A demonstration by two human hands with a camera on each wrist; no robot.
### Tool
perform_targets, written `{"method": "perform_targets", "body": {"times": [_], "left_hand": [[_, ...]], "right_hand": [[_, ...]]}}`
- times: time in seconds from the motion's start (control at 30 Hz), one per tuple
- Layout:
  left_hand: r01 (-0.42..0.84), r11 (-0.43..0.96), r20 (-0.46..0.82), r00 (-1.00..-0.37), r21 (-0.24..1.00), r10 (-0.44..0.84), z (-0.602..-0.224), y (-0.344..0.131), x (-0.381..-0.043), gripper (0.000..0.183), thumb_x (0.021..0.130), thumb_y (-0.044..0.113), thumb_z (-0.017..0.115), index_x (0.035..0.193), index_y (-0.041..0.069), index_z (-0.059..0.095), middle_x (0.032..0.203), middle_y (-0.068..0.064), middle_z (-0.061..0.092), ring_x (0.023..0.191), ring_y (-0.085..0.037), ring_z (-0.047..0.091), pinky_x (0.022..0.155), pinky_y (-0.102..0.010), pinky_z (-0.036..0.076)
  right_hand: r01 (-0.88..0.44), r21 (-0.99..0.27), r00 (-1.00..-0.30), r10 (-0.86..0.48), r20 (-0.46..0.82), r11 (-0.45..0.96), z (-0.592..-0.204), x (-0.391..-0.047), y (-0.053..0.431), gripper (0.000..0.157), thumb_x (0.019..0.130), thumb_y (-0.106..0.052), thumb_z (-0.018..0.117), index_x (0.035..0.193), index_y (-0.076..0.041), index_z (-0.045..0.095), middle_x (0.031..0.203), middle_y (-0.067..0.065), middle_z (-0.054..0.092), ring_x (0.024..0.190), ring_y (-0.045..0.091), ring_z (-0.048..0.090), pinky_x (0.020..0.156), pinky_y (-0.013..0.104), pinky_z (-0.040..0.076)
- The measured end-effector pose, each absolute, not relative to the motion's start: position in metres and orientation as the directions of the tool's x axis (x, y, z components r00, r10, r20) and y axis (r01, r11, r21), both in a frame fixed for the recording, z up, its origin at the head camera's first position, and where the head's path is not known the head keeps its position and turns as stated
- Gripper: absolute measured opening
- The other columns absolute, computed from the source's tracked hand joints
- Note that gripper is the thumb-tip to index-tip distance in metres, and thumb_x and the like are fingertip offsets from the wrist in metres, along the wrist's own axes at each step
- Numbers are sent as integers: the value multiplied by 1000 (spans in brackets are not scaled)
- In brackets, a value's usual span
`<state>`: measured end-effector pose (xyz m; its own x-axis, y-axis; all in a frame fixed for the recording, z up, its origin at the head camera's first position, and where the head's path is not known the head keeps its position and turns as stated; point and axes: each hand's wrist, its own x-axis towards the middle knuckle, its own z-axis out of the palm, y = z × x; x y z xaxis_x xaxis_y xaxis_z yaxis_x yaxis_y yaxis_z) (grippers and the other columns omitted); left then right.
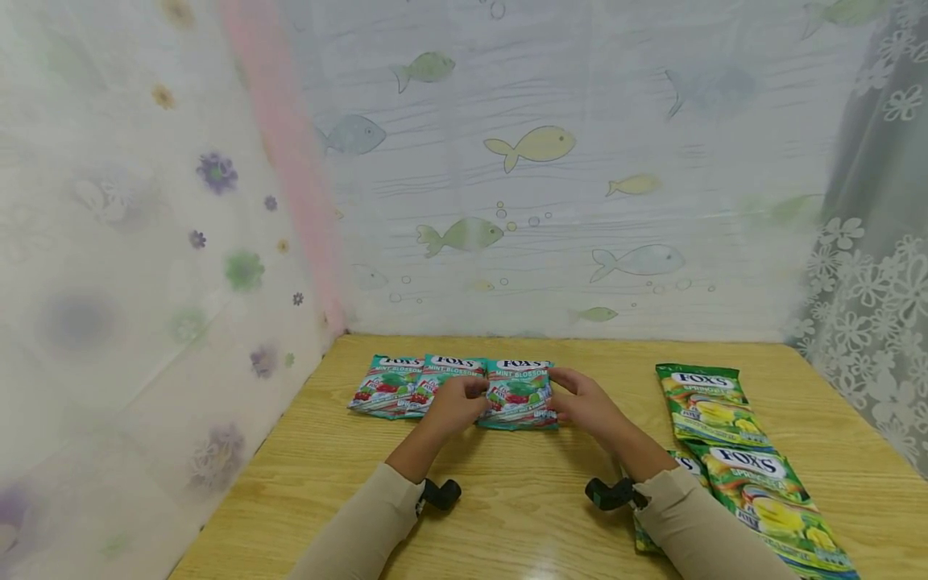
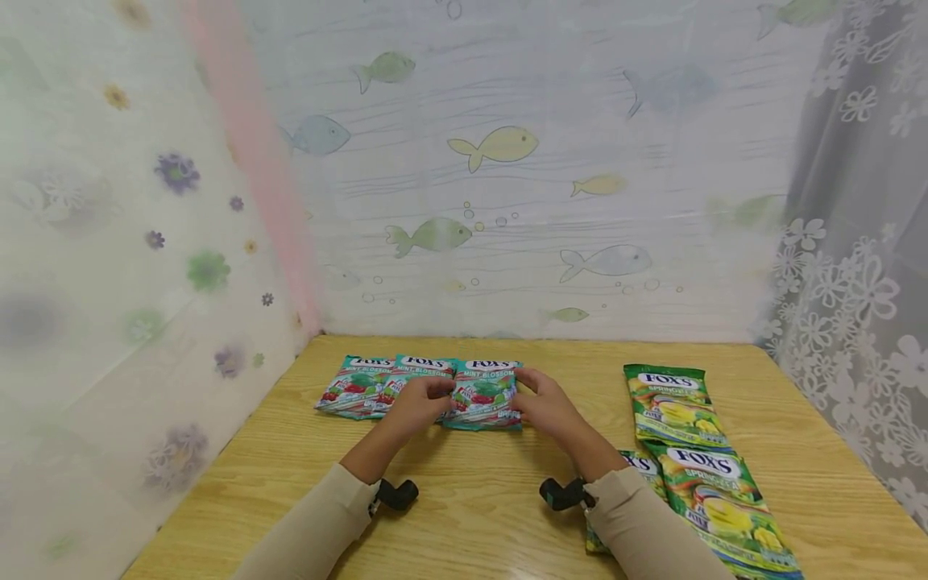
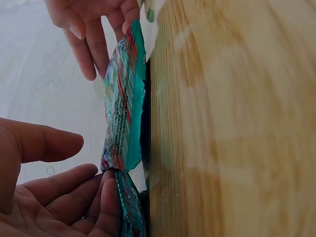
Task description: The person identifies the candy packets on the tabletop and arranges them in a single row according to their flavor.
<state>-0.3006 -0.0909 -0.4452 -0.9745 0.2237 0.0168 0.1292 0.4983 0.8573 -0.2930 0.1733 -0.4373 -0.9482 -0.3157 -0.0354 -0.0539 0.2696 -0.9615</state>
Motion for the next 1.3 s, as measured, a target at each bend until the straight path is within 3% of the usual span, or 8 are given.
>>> {"method": "perform_targets", "body": {"times": [0.53,0.8,1.03,1.3], "left_hand": [[223,608,30,-950,762,311,-452,-92,-307,69,92,14,78,154,6,50,138,-13,60,124,-29,59,96,-48,55],[193,611,4,-955,767,296,-449,-92,-302,66,93,12,78,153,5,51,141,-14,59,131,-34,57,103,-52,54],[190,623,0,-956,759,292,-450,-95,-304,63,93,12,77,151,5,53,135,-12,62,123,-29,60,95,-46,56],[186,638,2,-961,747,278,-448,-99,-306,60,92,11,78,148,4,57,129,-11,64,115,-26,61,91,-45,56]], "right_hand": [[-70,-967,-937,-349,-21,246,-436,-293,173,68,101,-10,56,162,0,28,169,23,24,136,41,55,102,49,56],[-86,-966,-925,-381,-14,244,-440,-292,173,69,101,-12,60,162,-1,28,170,23,22,144,43,45,106,50,53],[-102,-968,-904,-428,-5,228,-441,-291,173,68,102,-16,59,163,-5,29,172,19,20,151,42,36,111,54,48],[-142,-974,-870,-491,39,175,-442,-292,175,67,104,-22,61,160,-1,32,170,24,21,152,46,32,114,59,43]]}}
